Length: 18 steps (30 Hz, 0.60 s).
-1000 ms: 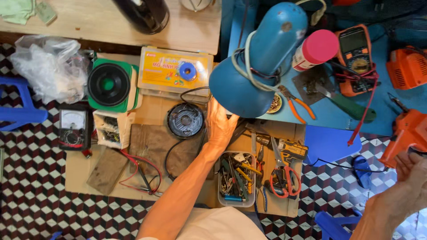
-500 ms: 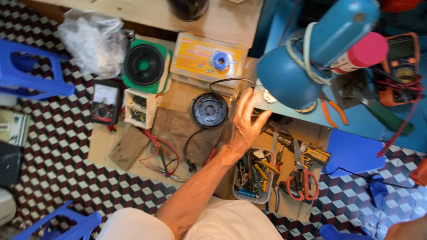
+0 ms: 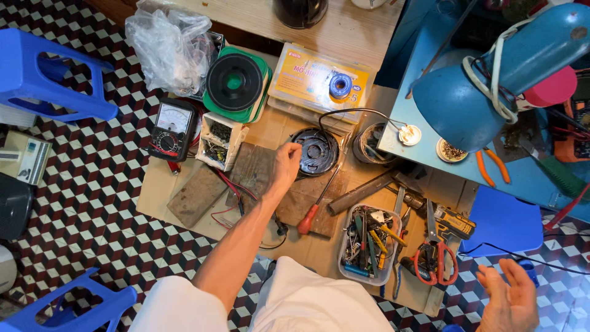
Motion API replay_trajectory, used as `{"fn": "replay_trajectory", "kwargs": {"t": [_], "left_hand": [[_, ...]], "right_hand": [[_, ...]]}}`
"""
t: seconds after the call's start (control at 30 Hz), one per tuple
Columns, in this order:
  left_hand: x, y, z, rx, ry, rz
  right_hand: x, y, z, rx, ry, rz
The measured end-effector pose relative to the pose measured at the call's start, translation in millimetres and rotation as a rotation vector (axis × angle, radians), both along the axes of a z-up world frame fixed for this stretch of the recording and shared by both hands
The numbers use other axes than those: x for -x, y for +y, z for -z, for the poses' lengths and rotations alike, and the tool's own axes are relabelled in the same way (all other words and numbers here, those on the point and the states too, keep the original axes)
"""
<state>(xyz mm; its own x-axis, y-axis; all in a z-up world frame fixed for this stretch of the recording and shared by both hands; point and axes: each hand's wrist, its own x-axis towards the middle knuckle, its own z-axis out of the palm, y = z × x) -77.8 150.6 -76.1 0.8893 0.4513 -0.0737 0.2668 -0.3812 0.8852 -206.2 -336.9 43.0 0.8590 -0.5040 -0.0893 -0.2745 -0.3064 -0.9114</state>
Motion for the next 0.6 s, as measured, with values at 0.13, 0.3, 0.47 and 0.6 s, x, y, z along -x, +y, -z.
{"fn": "replay_trajectory", "kwargs": {"t": [0.13,0.3,0.47,0.6], "left_hand": [[-58,4,-25,-0.192,-0.057,-0.021],[-114,11,-78,-0.352,-0.359,0.412],[-167,11,-99,-0.5,-0.344,0.811],[-185,5,-91,-0.607,-0.296,0.922]], "right_hand": [[20,-15,22,-0.045,0.101,-0.104],[51,-27,57,-0.113,0.246,-0.04],[62,-25,62,-0.107,0.214,-0.084],[57,-11,43,-0.09,0.36,-0.038]]}}
